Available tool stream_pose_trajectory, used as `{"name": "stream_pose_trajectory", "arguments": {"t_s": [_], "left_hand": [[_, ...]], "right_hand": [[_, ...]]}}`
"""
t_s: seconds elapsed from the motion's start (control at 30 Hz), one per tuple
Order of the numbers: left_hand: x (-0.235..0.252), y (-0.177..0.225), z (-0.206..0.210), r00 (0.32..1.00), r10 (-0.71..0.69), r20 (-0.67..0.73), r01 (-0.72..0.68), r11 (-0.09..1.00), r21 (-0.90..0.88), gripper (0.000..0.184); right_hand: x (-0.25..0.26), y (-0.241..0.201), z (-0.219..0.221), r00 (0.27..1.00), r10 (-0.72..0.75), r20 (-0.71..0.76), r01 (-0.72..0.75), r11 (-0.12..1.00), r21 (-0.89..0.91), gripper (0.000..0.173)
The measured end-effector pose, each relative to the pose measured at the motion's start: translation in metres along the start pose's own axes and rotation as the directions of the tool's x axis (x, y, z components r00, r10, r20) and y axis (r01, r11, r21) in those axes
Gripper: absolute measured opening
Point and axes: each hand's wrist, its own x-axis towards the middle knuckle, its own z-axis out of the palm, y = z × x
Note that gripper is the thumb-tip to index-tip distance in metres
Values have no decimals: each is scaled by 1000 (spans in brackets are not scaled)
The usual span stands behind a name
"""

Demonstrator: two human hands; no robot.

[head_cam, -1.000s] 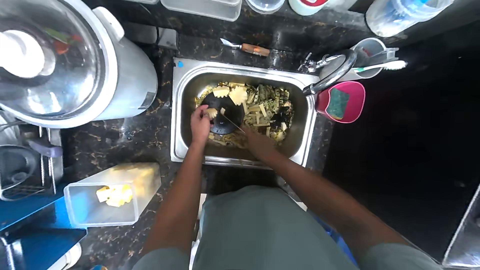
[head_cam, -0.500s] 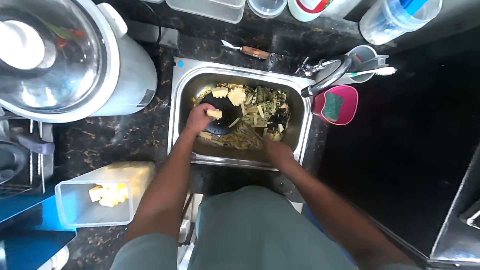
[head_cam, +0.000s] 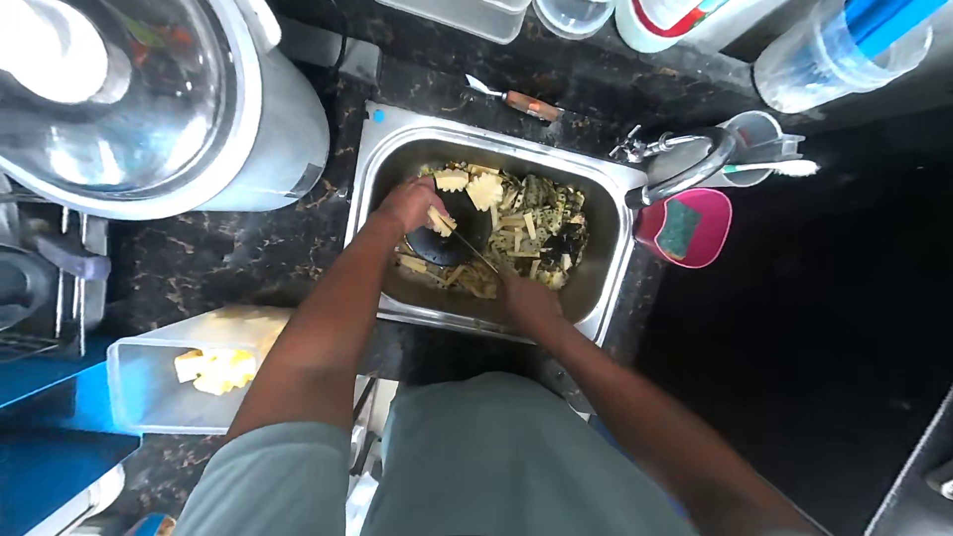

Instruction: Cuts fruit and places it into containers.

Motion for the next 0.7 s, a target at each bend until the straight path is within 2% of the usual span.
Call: {"name": "stream_pose_trajectory", "arguments": {"t_s": [0.1, 0.23, 0.53, 0.6, 0.7], "left_hand": [[4, -2, -1, 1000, -3, 15, 3, 1000, 29, 37], [6, -1, -2, 999, -36, 35, 33, 997, 71, 38], [8, -4, 6, 999, -44, 17, 42, 991, 124, 35], [6, -3, 7, 999, -34, -7, 34, 996, 88, 35], [-2, -4, 14, 998, -28, -49, 24, 997, -70, 34]], "right_hand": [[16, -9, -1, 1000, -10, -22, 10, 1000, -6, 44], [31, -12, 2, 999, -29, -38, 29, 999, -25, 36], [71, -9, 28, 993, -74, -95, 77, 996, 34, 39], [64, 1, 29, 997, -58, -59, 59, 998, 14, 41], [38, 24, 27, 999, 20, 32, -17, 997, -80, 53]]}}
